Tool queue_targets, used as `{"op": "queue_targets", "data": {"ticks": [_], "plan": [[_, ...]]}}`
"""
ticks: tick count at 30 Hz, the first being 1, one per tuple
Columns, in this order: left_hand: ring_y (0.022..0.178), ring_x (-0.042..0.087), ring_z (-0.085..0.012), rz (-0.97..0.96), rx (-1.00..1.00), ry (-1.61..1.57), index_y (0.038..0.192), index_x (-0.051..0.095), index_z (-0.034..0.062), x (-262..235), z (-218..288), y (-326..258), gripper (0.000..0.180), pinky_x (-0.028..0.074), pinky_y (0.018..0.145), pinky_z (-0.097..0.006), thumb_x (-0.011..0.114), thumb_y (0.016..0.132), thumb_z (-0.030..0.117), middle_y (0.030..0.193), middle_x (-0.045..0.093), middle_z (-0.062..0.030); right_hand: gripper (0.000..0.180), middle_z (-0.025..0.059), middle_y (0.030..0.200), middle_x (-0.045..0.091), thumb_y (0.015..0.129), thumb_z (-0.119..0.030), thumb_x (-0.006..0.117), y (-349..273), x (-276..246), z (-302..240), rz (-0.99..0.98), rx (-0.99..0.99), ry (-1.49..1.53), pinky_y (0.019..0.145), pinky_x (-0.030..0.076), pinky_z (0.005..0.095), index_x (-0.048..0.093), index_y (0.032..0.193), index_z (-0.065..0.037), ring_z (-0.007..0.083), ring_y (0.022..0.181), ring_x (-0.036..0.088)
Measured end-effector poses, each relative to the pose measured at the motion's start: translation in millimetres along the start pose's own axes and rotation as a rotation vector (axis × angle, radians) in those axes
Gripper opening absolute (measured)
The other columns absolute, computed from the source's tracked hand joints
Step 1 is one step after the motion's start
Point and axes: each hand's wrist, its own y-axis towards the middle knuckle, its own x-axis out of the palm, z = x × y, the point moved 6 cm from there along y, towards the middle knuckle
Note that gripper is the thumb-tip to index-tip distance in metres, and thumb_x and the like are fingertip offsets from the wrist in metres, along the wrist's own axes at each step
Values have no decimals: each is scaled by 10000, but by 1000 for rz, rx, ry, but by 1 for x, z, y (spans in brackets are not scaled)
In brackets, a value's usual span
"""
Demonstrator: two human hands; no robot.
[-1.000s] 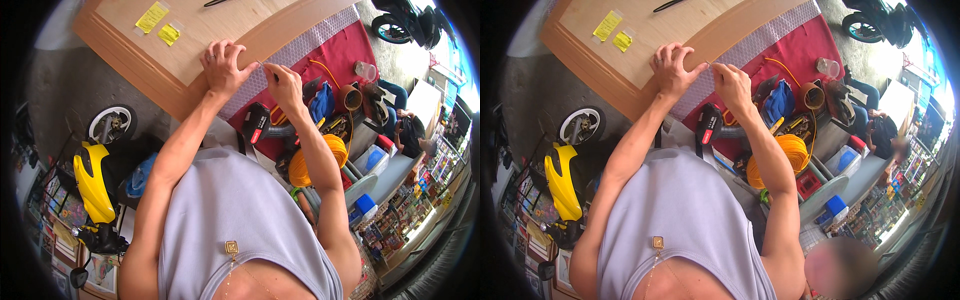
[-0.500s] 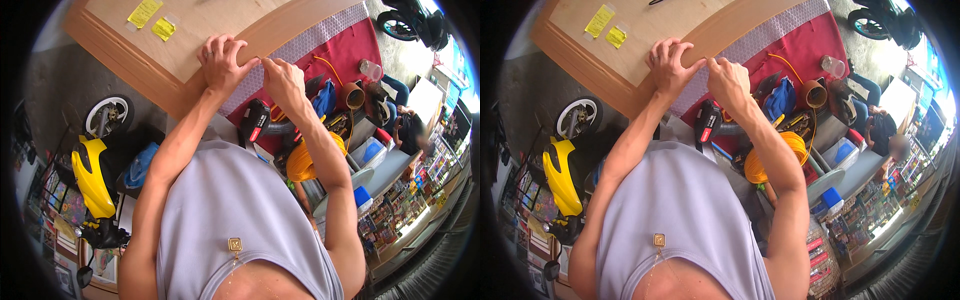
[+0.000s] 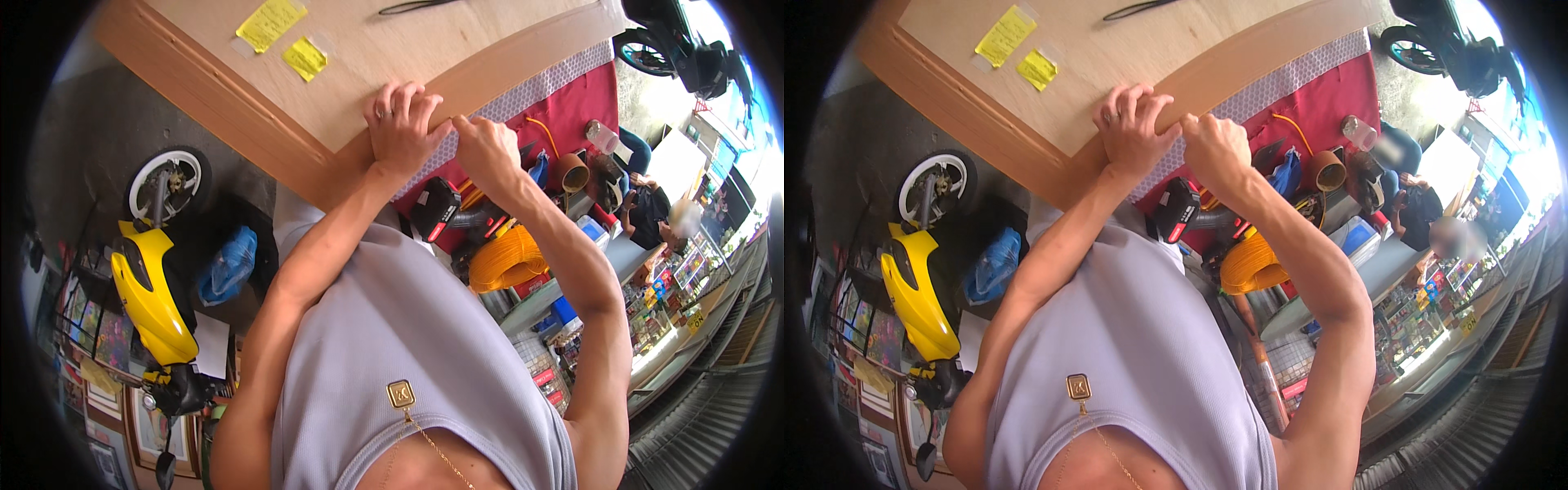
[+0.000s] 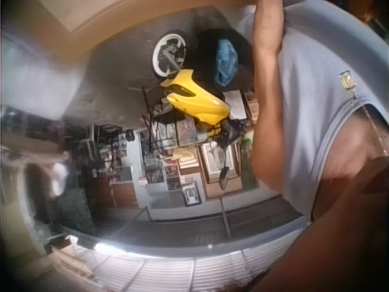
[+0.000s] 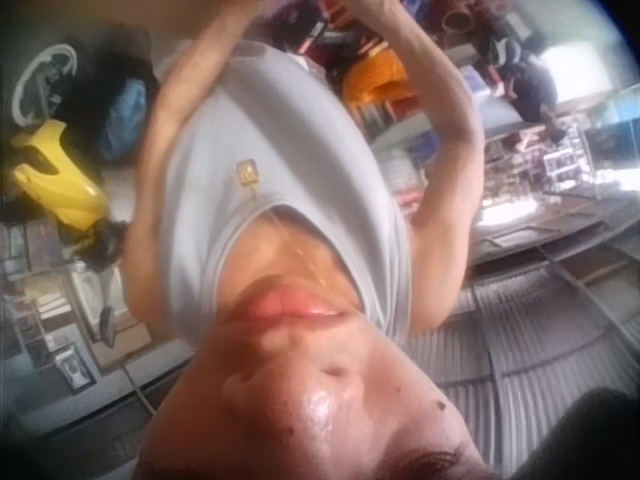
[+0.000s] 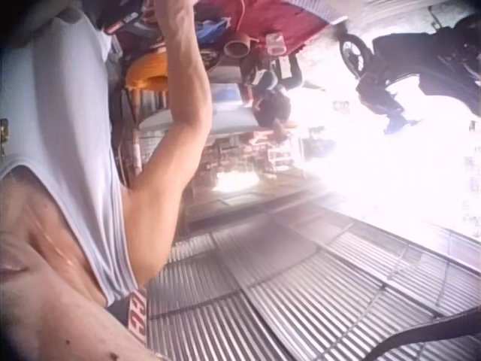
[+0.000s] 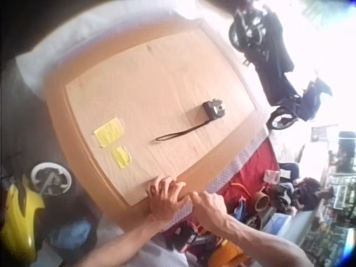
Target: The person cleans the back of a wooden picture frame with a cloth, applies masking tape, measures the frame, and uses a power drill to install screws. The person then handles a roll of yellow cord.
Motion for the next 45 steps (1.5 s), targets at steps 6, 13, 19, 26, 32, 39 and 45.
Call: {"op": "queue_targets", "data": {"ticks": [6,13,19,26,32,39,45], "plan": [[1119,468,-303,-2,18,-196,1052,630,197,-12,3,7,373,349,937,-486,718,733,370,1116,542,-55,95,198,701,643,747,-86,575,-6,-2,-2,121,166,83,569,546,463,626,783,-14,368,639,663],[1167,425,-357,79,221,-184,1251,543,172,-1,44,135,655,352,958,-515,775,649,291,1231,457,-173,160,228,801,669,740,-119,584,-9,-7,13,162,324,294,642,564,464,679,793,-2,371,762,685],[1260,394,-420,-435,321,235,1408,357,269,73,50,250,847,392,1006,-505,783,677,304,1395,347,-244,134,185,837,680,764,-126,583,-37,-12,20,418,325,397,626,545,474,683,830,-68,351,793,680],[939,638,-308,-511,368,-250,1210,532,172,79,94,173,582,509,851,-410,775,711,346,993,652,-122,191,191,933,660,854,-169,531,-156,101,125,1090,744,717,805,494,463,652,976,-86,361,919,623],[683,605,-142,-1043,-115,-734,1284,428,116,98,176,10,552,482,574,-260,724,826,201,894,617,-70,352,219,1024,658,823,-123,593,-180,130,143,1171,839,1039,846,498,399,616,1161,-27,349,961,639],[1012,630,-373,-770,289,-337,1254,480,141,121,245,-5,662,491,852,-440,754,713,405,1052,651,-224,315,235,977,628,769,-19,558,-209,110,174,1394,859,893,850,483,430,638,1073,10,398,933,605],[1023,632,-357,-973,365,-197,1203,556,166,128,286,-19,646,485,875,-425,749,682,495,1029,676,-195,240,149,926,686,741,-52,602,-249,85,223,961,985,741,823,522,416,708,947,-113,332,905,657]]}}
